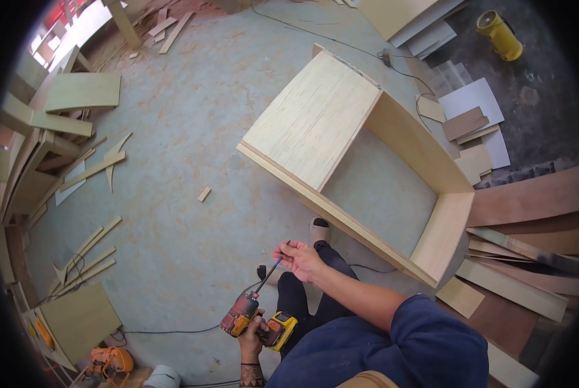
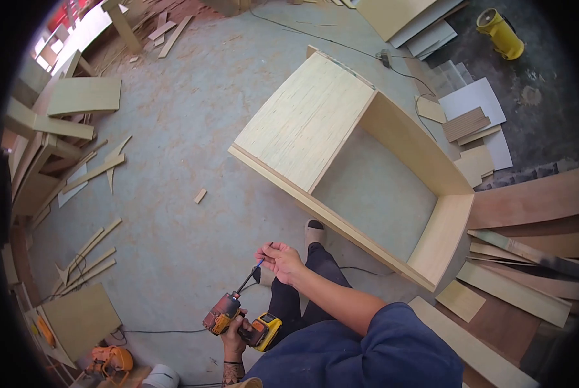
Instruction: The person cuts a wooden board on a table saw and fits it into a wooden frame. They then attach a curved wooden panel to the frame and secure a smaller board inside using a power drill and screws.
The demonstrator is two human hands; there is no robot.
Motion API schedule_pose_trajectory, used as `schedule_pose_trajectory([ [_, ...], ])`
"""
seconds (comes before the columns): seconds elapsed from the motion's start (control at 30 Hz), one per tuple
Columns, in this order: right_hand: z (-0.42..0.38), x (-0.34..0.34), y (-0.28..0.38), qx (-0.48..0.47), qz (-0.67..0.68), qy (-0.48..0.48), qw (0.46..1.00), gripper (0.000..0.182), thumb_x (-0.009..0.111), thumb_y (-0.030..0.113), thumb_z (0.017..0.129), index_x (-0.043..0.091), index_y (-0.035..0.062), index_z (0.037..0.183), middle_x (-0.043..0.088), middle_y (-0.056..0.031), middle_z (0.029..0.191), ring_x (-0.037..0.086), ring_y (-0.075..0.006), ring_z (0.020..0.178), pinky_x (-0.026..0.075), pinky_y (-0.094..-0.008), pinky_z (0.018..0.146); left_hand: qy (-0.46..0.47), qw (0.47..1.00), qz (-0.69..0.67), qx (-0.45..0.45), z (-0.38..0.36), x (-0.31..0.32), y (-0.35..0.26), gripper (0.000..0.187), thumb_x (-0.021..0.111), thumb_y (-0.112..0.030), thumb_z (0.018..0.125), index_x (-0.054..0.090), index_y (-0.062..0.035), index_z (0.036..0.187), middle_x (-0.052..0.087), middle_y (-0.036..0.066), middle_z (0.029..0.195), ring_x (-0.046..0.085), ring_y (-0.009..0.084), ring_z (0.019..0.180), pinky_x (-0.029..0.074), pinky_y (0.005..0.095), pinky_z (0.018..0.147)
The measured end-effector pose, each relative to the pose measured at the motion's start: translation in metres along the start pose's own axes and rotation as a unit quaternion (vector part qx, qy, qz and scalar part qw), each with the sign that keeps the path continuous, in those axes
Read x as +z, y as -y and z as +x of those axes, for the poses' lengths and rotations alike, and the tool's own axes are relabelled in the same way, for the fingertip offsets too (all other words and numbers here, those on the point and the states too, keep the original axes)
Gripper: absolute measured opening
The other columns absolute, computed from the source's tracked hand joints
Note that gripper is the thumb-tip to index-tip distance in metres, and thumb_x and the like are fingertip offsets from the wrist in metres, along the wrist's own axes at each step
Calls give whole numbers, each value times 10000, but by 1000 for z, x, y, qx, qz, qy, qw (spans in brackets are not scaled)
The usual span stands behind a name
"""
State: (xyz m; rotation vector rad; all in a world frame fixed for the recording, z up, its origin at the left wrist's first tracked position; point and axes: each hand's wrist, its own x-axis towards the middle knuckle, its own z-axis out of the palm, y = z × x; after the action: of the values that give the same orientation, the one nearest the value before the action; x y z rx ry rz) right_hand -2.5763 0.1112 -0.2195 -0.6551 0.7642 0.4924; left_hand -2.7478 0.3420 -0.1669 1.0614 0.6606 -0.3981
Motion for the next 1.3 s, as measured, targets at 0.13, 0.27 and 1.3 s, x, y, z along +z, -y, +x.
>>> schedule_pose_trajectory([
  [0.13, 1, -16, 5, -3, 39, 4, 999, 106, 662, 131, 1042, 647, 42, 1098, 726, -108, 1082, 730, -259, 1058, 615, -387, 959, -8, 998, -47, -36, 8, 16, 1, 290, 676, -172, 953, 630, 34, 1153, 581, 35, 735, 584, 133, 646, 521, 288, 632],
  [0.27, -7, -35, 25, -25, 85, 2, 996, 125, 688, 97, 1020, 603, 40, 1092, 722, -132, 1078, 742, -284, 1031, 623, -398, 940, 12, 998, -29, -47, 16, 46, -1, 275, 674, -157, 969, 641, 42, 1156, 585, 32, 735, 585, 127, 649, 521, 283, 631],
  [1.3, -58, -208, 207, -226, -83, -4, 971, 448, 741, 295, 1007, 626, 16, 1338, 679, -63, 1271, 638, -148, 1163, 522, -318, 995, 266, 768, 545, 206, 151, 413, 67, 1002, 715, -71, 902, 47, 76, 1634, 508, 301, 1437, 561, 440, 1259, 458, 460, 1096],
])
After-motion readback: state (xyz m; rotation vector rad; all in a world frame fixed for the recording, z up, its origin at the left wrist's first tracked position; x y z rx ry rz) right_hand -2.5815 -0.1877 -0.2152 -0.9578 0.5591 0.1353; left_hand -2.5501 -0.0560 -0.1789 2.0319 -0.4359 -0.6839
